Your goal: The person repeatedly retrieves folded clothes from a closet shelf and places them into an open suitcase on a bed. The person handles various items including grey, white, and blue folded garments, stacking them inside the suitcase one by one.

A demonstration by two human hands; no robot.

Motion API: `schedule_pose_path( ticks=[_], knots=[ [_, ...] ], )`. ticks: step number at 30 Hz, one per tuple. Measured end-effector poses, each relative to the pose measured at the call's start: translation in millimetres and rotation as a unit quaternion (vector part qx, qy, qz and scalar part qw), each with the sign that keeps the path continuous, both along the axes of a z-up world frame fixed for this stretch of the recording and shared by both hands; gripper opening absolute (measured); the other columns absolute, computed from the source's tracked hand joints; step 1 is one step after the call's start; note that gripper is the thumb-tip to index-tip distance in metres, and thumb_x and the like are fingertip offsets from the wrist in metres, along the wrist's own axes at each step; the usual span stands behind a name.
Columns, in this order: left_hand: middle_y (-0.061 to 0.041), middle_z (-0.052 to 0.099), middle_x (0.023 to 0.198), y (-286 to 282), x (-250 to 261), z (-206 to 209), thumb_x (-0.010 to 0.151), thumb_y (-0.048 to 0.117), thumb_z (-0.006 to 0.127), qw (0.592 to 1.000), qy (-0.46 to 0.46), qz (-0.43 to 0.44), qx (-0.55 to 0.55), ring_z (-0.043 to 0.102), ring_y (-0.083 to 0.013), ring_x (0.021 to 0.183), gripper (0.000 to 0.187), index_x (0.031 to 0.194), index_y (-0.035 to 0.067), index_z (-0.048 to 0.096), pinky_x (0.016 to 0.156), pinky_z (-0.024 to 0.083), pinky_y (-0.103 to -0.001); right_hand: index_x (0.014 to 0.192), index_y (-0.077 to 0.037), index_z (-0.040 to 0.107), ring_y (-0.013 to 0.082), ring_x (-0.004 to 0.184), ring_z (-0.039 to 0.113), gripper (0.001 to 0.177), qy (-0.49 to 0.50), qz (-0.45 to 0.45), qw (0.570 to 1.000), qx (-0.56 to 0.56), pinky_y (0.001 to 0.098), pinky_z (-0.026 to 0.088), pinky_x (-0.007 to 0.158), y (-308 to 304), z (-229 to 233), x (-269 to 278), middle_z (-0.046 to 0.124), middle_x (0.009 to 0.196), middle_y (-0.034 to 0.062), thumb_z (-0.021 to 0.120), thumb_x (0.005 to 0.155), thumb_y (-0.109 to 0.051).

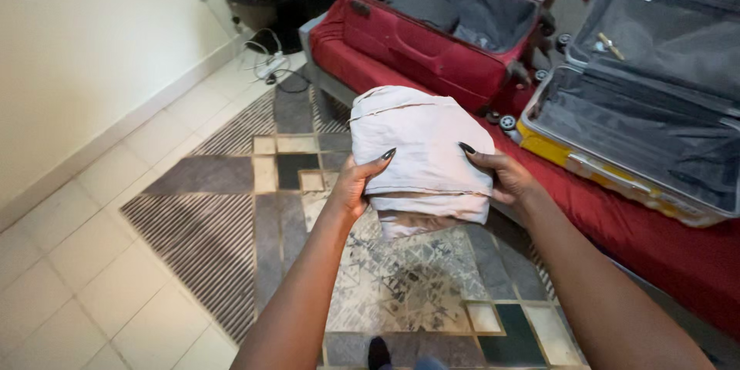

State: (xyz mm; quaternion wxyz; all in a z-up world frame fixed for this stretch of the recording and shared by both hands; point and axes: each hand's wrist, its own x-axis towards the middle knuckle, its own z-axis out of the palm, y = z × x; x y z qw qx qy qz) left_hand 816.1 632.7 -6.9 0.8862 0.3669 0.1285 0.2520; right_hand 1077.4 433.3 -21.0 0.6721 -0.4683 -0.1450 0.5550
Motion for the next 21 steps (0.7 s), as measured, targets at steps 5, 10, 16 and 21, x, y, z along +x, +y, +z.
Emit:
schedule_pose_path(
  ticks=[5, 10, 16, 21],
  knots=[
    [-0.013, 0.071, 0.123, 21, 50, -2, 0.08, 0.009, 0.08, 0.999, 0.009, -0.032, -0.008, 0.069, -0.0243, 0.113, 0.062, 0.137, -0.001, 0.056, 0.1, 0.054, -0.04, 0.131, -0.001, 0.062, 0.0252, 0.11, 0.069, 0.048, -0.015, -0.045, 0.999, 0.002, 0.045, 0.052, 0.103, 4, -6, 38, 0.072, 0.121, 0.0132, 0.071, 0.087, -0.016],
    [-0.012, 0.071, 0.125, 38, 104, -5, 0.08, 0.008, 0.078, 0.999, 0.028, -0.047, 0.0, 0.069, -0.0232, 0.114, 0.061, 0.137, 0.001, 0.057, 0.101, 0.053, -0.04, 0.13, 0.003, 0.063, 0.0246, 0.109, 0.07, 0.044, -0.024, -0.086, 0.996, 0.002, 0.0422, 0.054, 0.101, 13, -20, 87, 0.071, 0.123, 0.0148, 0.071, 0.09, -0.013],
    [-0.014, 0.072, 0.123, 66, 183, -3, 0.084, 0.007, 0.074, 0.998, 0.02, -0.066, -0.012, 0.07, -0.0244, 0.11, 0.05, 0.132, -0.001, 0.061, 0.098, 0.055, -0.04, 0.133, 0.008, 0.061, 0.0252, 0.107, 0.071, 0.045, -0.057, -0.092, 0.993, 0.036, 0.041, 0.055, 0.1, 41, -24, 169, 0.071, 0.123, 0.0168, 0.071, 0.093, -0.01],
    [-0.014, 0.073, 0.119, 84, 242, 0, 0.086, 0.008, 0.073, 0.996, 0.004, -0.088, -0.019, 0.071, -0.0254, 0.107, 0.045, 0.128, -0.002, 0.064, 0.096, 0.056, -0.041, 0.134, 0.006, 0.059, 0.0252, 0.11, 0.071, 0.047, -0.025, -0.094, 0.994, 0.049, 0.0414, 0.055, 0.102, 47, -6, 200, 0.071, 0.123, 0.0159, 0.07, 0.091, -0.01]
  ],
)
